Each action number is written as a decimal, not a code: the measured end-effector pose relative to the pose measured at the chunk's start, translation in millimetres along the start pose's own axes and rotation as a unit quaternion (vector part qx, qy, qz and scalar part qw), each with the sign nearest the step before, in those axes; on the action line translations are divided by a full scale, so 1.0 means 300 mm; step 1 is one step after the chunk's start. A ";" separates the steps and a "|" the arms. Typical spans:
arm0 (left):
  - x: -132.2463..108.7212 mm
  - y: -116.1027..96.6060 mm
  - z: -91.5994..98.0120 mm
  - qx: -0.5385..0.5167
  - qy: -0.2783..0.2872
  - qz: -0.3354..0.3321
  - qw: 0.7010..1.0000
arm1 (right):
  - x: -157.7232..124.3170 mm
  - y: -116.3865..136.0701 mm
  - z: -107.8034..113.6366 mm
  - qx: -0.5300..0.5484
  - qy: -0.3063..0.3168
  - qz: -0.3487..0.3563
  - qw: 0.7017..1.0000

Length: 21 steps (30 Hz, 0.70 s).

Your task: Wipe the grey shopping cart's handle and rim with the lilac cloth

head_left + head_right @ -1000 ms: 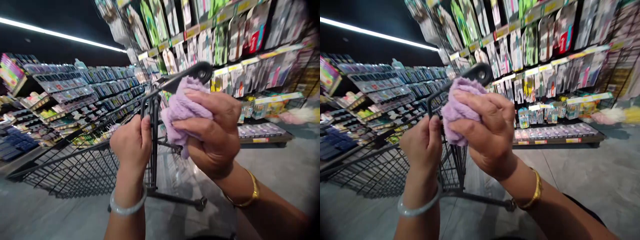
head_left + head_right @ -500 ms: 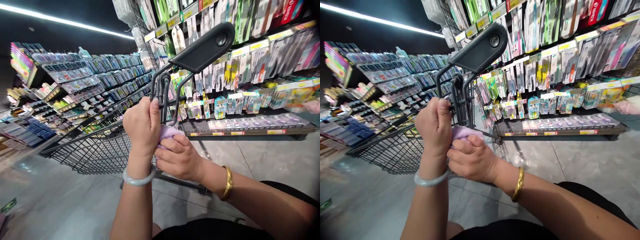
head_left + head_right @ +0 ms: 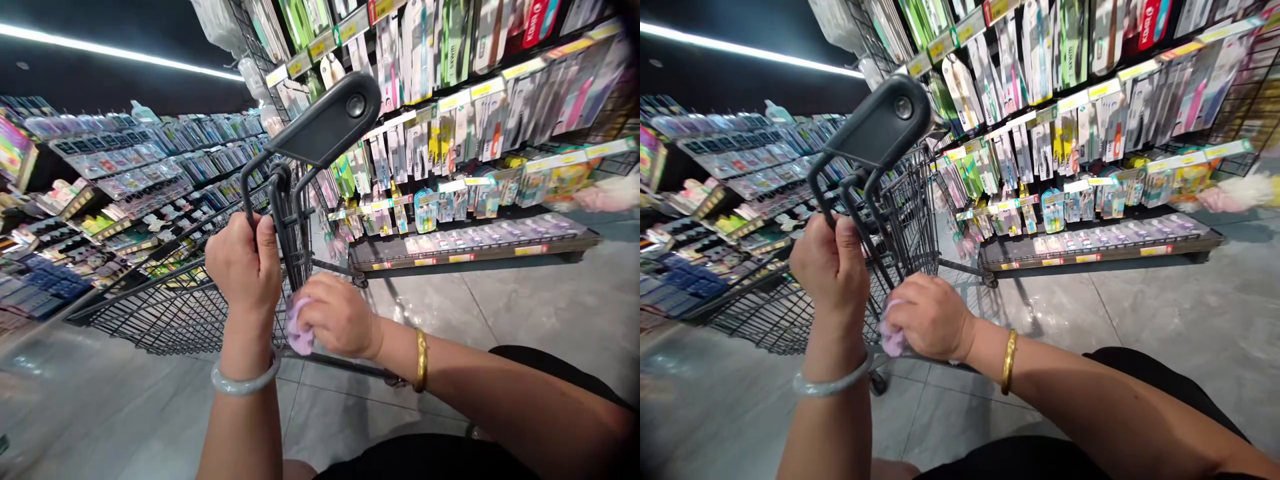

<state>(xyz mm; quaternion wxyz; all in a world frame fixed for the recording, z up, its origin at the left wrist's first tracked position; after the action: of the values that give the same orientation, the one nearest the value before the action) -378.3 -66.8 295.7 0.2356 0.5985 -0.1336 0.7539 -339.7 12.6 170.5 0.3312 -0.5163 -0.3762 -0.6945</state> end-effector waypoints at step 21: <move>-0.033 0.058 0.101 0.002 -0.007 0.068 0.998 | -0.096 -0.208 -0.200 0.025 -0.198 -0.247 0.948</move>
<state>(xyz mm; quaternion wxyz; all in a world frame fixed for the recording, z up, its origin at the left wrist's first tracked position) -360.2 -98.1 295.0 0.1814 0.5937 -0.1744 0.7643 -413.5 -6.1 120.5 0.0807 -0.5255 -0.5676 -0.6287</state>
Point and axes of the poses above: each hand's wrist, its own x-axis towards the middle knuckle, its own z-axis out of the back of the hand, y = z × x, the point moved 9 cm from there along x, towards the middle knuckle, and after that the axes turned 10 degrees about -y, right-handed, at the moved point
